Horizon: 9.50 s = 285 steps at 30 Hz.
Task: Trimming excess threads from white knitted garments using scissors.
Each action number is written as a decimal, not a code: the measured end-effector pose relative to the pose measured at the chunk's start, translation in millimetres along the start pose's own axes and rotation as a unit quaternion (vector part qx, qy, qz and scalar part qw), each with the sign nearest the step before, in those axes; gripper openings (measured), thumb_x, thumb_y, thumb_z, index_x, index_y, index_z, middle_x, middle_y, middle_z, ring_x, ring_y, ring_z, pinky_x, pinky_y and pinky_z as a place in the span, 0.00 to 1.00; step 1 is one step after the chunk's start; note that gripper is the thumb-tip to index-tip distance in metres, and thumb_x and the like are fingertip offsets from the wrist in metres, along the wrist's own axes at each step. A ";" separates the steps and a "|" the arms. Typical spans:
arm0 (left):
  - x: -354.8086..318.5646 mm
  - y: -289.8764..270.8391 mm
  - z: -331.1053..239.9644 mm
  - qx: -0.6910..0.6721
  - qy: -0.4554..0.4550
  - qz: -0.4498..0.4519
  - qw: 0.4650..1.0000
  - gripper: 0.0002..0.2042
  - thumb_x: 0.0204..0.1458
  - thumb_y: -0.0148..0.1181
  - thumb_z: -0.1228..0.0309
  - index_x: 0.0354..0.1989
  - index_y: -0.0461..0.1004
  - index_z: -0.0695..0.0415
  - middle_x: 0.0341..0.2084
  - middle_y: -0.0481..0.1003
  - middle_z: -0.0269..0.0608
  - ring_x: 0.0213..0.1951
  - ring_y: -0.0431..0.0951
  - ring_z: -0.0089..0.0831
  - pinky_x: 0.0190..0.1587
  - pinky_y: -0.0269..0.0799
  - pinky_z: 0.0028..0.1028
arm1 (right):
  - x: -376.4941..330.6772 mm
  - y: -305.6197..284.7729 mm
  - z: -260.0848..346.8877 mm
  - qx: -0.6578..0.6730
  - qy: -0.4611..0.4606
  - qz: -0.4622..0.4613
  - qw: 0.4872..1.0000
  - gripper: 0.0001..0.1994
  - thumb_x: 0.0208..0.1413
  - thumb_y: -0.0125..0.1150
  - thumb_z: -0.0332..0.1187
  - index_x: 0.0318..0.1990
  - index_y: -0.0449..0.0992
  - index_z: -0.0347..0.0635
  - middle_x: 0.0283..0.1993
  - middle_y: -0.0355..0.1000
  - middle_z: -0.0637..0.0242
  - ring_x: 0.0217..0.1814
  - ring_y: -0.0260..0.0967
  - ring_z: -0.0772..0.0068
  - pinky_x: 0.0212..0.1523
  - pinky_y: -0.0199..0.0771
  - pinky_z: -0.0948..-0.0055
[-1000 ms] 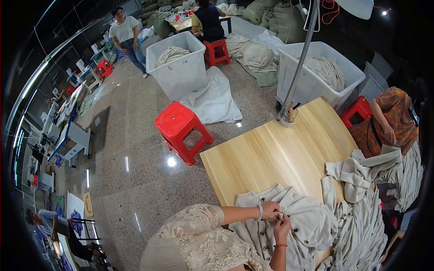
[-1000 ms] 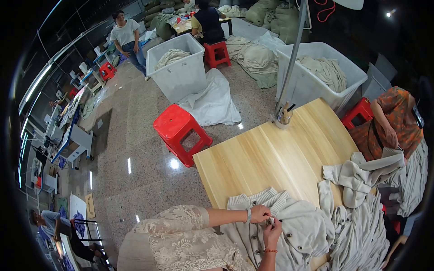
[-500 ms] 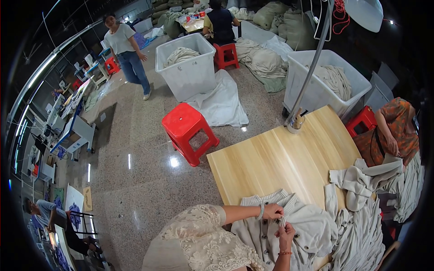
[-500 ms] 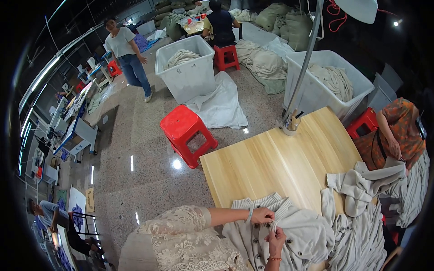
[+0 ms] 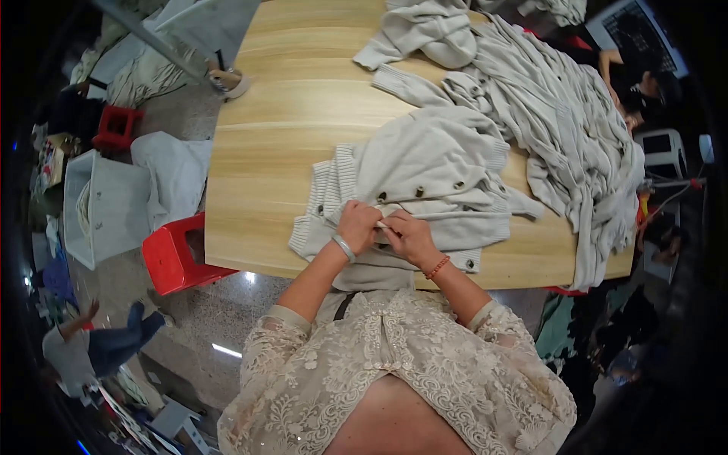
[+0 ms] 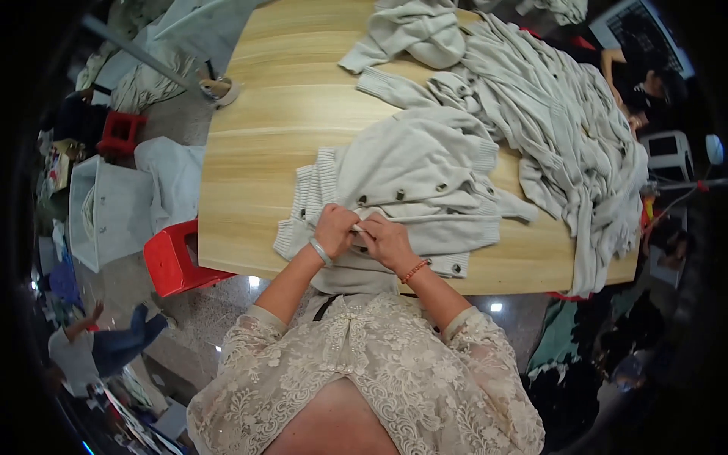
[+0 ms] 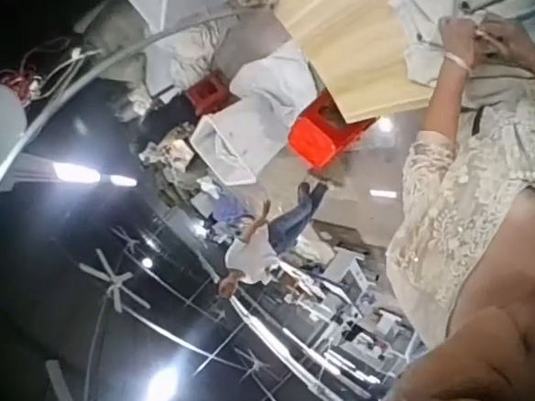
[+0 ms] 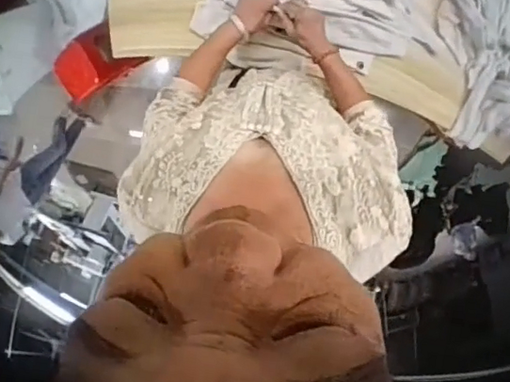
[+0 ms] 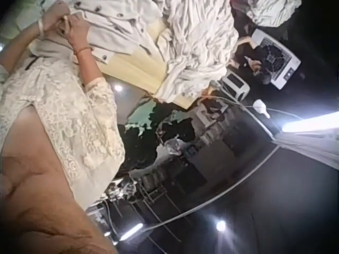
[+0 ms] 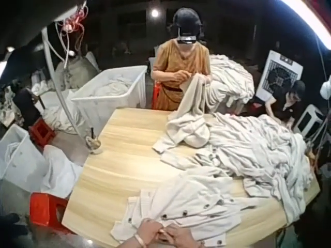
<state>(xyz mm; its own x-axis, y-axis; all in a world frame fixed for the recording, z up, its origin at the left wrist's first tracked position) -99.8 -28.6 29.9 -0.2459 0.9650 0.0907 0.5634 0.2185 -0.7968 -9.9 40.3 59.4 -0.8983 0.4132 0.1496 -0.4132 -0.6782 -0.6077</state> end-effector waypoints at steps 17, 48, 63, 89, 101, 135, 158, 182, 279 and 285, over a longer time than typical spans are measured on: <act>48.7 44.9 43.7 -0.136 -0.164 0.010 0.977 0.06 0.40 0.61 0.73 0.27 0.74 0.61 0.19 0.75 0.43 0.23 0.76 0.38 0.30 0.72 0.31 | -16.7 17.3 -43.3 -0.027 0.137 0.025 0.990 0.09 0.50 0.54 0.30 0.40 0.69 0.40 0.38 0.68 0.53 0.39 0.69 0.47 0.39 0.70 0.55; 24.6 26.2 47.5 -0.250 -0.155 0.103 0.950 0.07 0.49 0.58 0.78 0.36 0.77 0.65 0.28 0.78 0.43 0.31 0.77 0.25 0.38 0.72 0.23 | -6.9 17.4 -67.4 0.054 0.132 -0.033 0.989 0.10 0.47 0.50 0.21 0.38 0.74 0.36 0.37 0.71 0.50 0.43 0.68 0.48 0.45 0.68 0.59; 28.8 26.8 52.6 -0.193 -0.146 0.131 0.961 0.06 0.47 0.62 0.73 0.31 0.74 0.62 0.24 0.75 0.35 0.28 0.71 0.20 0.35 0.68 0.22 | -20.4 -19.2 -70.1 0.142 0.166 -0.119 0.969 0.09 0.49 0.59 0.34 0.31 0.76 0.36 0.29 0.73 0.52 0.34 0.72 0.54 0.37 0.71 0.63; 26.9 40.7 67.6 -0.181 -0.175 0.075 0.965 0.08 0.46 0.65 0.70 0.29 0.75 0.61 0.22 0.75 0.34 0.26 0.70 0.19 0.33 0.67 0.22 | -57.7 -156.2 -167.9 -0.027 0.316 -0.419 0.851 0.07 0.49 0.62 0.33 0.31 0.79 0.38 0.28 0.76 0.59 0.28 0.74 0.65 0.33 0.72 0.72; 29.1 39.4 71.2 -0.171 -0.164 0.074 0.969 0.08 0.46 0.65 0.70 0.28 0.74 0.61 0.21 0.74 0.36 0.25 0.69 0.21 0.32 0.67 0.22 | -94.2 -164.4 -188.9 0.161 0.324 -0.457 0.812 0.07 0.53 0.57 0.29 0.29 0.78 0.34 0.20 0.72 0.67 0.18 0.66 0.80 0.23 0.68 0.77; 31.6 9.9 28.6 -0.241 -0.137 0.124 0.953 0.06 0.49 0.59 0.73 0.32 0.75 0.63 0.26 0.75 0.36 0.31 0.73 0.22 0.38 0.69 0.22 | -57.2 -52.4 -49.4 0.028 0.100 -0.052 0.993 0.19 0.51 0.57 0.29 0.52 0.68 0.49 0.54 0.65 0.63 0.47 0.71 0.58 0.43 0.73 0.64; 81.5 71.3 -22.3 -0.019 -0.006 0.066 0.998 0.13 0.38 0.61 0.79 0.35 0.70 0.57 0.31 0.68 0.47 0.36 0.70 0.47 0.39 0.67 0.39 | -48.4 -41.5 -62.3 -0.128 0.124 -0.021 0.984 0.05 0.49 0.53 0.30 0.34 0.70 0.42 0.36 0.65 0.60 0.31 0.71 0.56 0.30 0.71 0.59; 67.1 79.9 2.2 -0.460 -0.244 0.186 0.833 0.05 0.50 0.58 0.74 0.28 0.75 0.64 0.19 0.72 0.30 0.19 0.66 0.16 0.22 0.60 0.18 | -52.7 -45.6 -57.4 -0.085 0.173 -0.082 0.978 0.15 0.51 0.56 0.32 0.45 0.62 0.41 0.37 0.67 0.56 0.37 0.71 0.49 0.36 0.71 0.57; 103.8 112.7 -59.2 -0.328 -0.041 0.152 0.932 0.09 0.50 0.53 0.80 0.39 0.76 0.66 0.30 0.78 0.40 0.34 0.75 0.24 0.40 0.69 0.22 | -80.5 -82.1 -123.0 -0.041 0.227 -0.070 0.971 0.10 0.45 0.53 0.21 0.38 0.69 0.36 0.37 0.65 0.50 0.41 0.68 0.46 0.42 0.69 0.58; 107.2 108.0 -69.0 -0.345 -0.036 0.183 0.920 0.08 0.51 0.52 0.81 0.37 0.76 0.67 0.29 0.77 0.38 0.32 0.73 0.21 0.39 0.68 0.20 | -84.7 -91.1 -118.5 -0.035 0.222 -0.126 0.966 0.09 0.41 0.52 0.19 0.33 0.70 0.36 0.36 0.65 0.52 0.40 0.67 0.47 0.41 0.68 0.59</act>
<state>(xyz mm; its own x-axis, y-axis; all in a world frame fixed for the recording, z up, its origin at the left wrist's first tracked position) -10.9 108.4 -5.3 0.0214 0.9857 -0.1674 0.9794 -0.0543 -0.1947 121.6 139.1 9.7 -0.6113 0.7903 -0.0414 -0.5847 -0.4863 -0.6494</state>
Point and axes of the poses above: each hand's wrist, its own x-axis towards the middle knuckle, its own y-axis out of the palm, z = x × y, the point moved 7 cm from there along x, towards the middle knuckle
